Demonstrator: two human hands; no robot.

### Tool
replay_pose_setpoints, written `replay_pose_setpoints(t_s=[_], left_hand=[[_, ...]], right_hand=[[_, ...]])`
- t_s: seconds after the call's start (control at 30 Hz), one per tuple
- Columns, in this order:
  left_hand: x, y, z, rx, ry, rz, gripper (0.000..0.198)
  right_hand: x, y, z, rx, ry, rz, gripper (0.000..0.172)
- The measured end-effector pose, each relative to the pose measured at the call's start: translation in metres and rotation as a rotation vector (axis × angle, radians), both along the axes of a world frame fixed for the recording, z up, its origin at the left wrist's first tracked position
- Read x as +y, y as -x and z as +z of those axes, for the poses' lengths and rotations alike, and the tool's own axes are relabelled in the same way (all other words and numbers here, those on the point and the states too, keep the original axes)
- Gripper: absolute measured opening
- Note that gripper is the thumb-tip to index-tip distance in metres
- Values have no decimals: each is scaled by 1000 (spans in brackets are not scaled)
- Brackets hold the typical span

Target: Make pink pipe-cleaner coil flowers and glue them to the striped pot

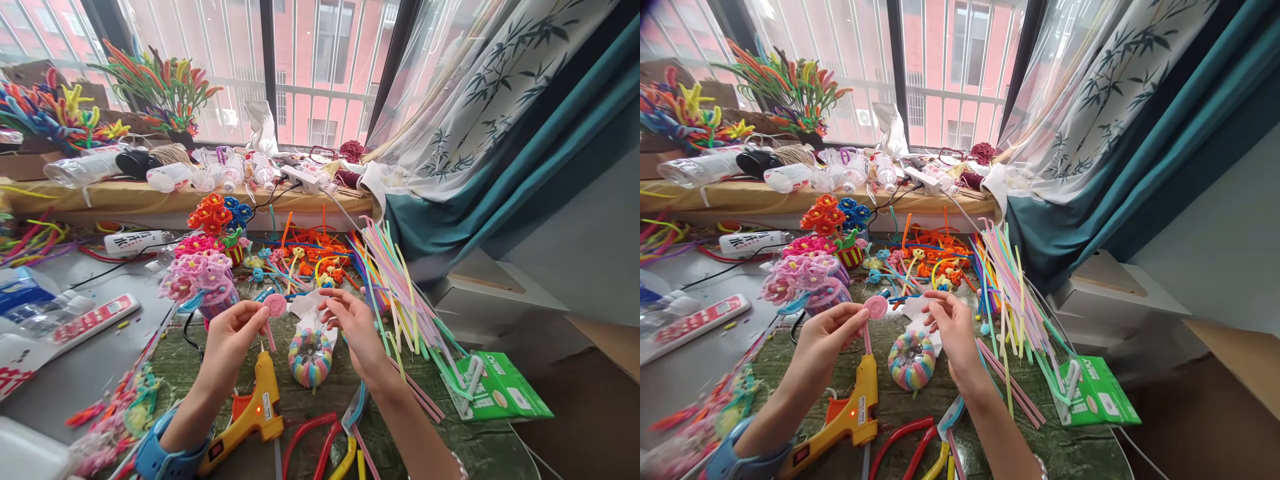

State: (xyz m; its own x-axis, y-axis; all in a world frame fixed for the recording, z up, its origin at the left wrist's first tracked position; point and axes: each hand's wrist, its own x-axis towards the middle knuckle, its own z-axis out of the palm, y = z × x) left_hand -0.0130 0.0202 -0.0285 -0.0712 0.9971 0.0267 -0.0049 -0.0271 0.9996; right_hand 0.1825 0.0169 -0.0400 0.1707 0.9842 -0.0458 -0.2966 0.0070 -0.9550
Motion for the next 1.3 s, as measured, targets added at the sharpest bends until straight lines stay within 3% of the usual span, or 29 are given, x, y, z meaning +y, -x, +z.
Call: replay_pose_setpoints(t_s=[0.3, 0.4, 0.53, 0.67, 0.77, 1.0, 1.3], left_hand=[[1, 2, -2, 19, -6, -61, 31], [-1, 1, -1, 22, -3, -122, 31], [-1, 1, -1, -5, -21, -163, 33], [-1, 1, -1, -24, -66, -153, 36], [-4, -3, 1, 45, -96, -201, 26], [-9, -7, 6, 148, -175, -318, 20], [-8, -7, 1, 219, -224, -332, 19]], right_hand=[[-1, 2, -4, -83, -57, 49, 28], [-3, 4, -2, -133, -79, 69, 33], [-5, 7, 2, -190, -109, 95, 25], [-5, 6, 1, -141, -121, 129, 29], [-4, 5, 0, -148, -120, 154, 34], [-10, 9, 4, -131, -136, 384, 34], [-13, 10, 7, -114, -56, 326, 36]])
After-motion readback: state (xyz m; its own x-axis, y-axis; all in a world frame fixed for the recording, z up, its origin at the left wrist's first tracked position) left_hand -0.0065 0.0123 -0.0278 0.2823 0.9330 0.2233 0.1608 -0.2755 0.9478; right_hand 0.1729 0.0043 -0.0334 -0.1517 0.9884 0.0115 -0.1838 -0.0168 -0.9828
